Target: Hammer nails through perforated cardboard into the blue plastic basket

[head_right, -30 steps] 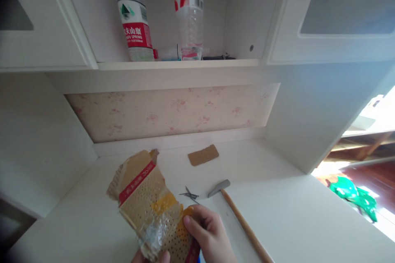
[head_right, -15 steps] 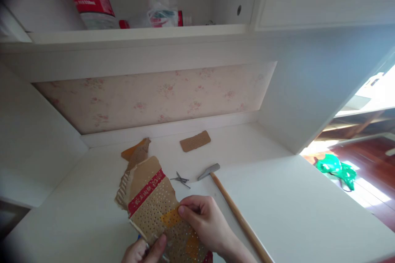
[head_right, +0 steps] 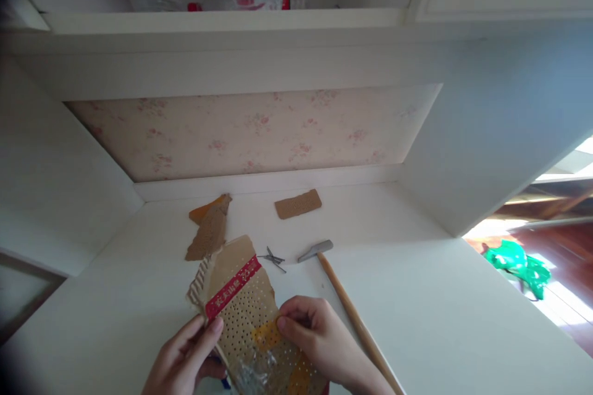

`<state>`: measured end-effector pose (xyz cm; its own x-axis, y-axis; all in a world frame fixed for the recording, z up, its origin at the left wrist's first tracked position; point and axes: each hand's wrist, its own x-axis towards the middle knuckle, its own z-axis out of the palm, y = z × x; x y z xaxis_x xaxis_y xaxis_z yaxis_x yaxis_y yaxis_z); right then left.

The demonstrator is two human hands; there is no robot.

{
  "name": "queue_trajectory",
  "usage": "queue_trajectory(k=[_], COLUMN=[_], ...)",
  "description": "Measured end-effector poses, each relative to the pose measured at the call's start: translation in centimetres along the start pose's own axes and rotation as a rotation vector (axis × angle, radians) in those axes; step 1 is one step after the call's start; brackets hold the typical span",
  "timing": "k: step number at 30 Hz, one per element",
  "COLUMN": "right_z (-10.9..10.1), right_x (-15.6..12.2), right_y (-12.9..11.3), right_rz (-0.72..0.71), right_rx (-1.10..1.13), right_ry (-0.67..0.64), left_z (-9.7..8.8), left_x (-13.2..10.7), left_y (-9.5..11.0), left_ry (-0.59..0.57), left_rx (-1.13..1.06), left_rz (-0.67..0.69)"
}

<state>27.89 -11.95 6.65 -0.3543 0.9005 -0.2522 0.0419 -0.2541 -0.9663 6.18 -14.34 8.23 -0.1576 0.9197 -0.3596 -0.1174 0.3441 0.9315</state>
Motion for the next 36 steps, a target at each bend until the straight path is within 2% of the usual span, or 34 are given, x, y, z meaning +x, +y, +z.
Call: queue_trajectory(k=[4, 8, 12, 17, 20, 24, 27, 29, 32, 36], right_z=[0.4, 0.7, 1.5, 2.7, 3.4, 3.8, 3.7, 3.8, 3.9, 4.2], right_x=[0.0, 1.4, 3.3, 4.3, 4.3, 3.6, 2.7, 2.2, 1.8, 1.7], right_y=[-0.7, -2.2, -2.6, -2.0, -1.7, -1.5, -1.5, -1.5, -1.3, -1.3], right_rz=[-0.003, -0.072, -0.052, -0.085, -0.093, -0.054, -0.067, -0.081, -0.106, -0.103], right_rx=[0.172, 0.276, 0.35, 0.341, 0.351, 0.389, 0.319, 0.25, 0.192, 0.221], right_ry=[-0.04, 0.009, 0.065, 0.17, 0.182, 0.082, -0.051, -0.064, 0.011, 0.114], left_z=[-0.1, 0.4, 1.1, 1.2, 0.5, -0.6, -1.0, -1.0, -0.7, 0.0], left_x=[0.1, 0.4, 0.7, 1.0, 1.3, 1.8, 2.1, 2.3, 2.2, 1.1], left_y=[-0.2, -0.4, 0.2, 1.0, 1.1, 0.9, 0.7, 0.6, 0.6, 0.8], left_ry=[-0.095, -0.217, -0.293, -0.246, -0.251, -0.23, -0.201, -0.192, -0.206, -0.241], left_rx=[0.06, 0.096, 0.052, -0.06, 0.034, 0.132, 0.146, 0.15, 0.112, -0.01], left_rz=[0.044, 0.075, 0.05, 0.077, 0.134, 0.178, 0.208, 0.215, 0.186, 0.101])
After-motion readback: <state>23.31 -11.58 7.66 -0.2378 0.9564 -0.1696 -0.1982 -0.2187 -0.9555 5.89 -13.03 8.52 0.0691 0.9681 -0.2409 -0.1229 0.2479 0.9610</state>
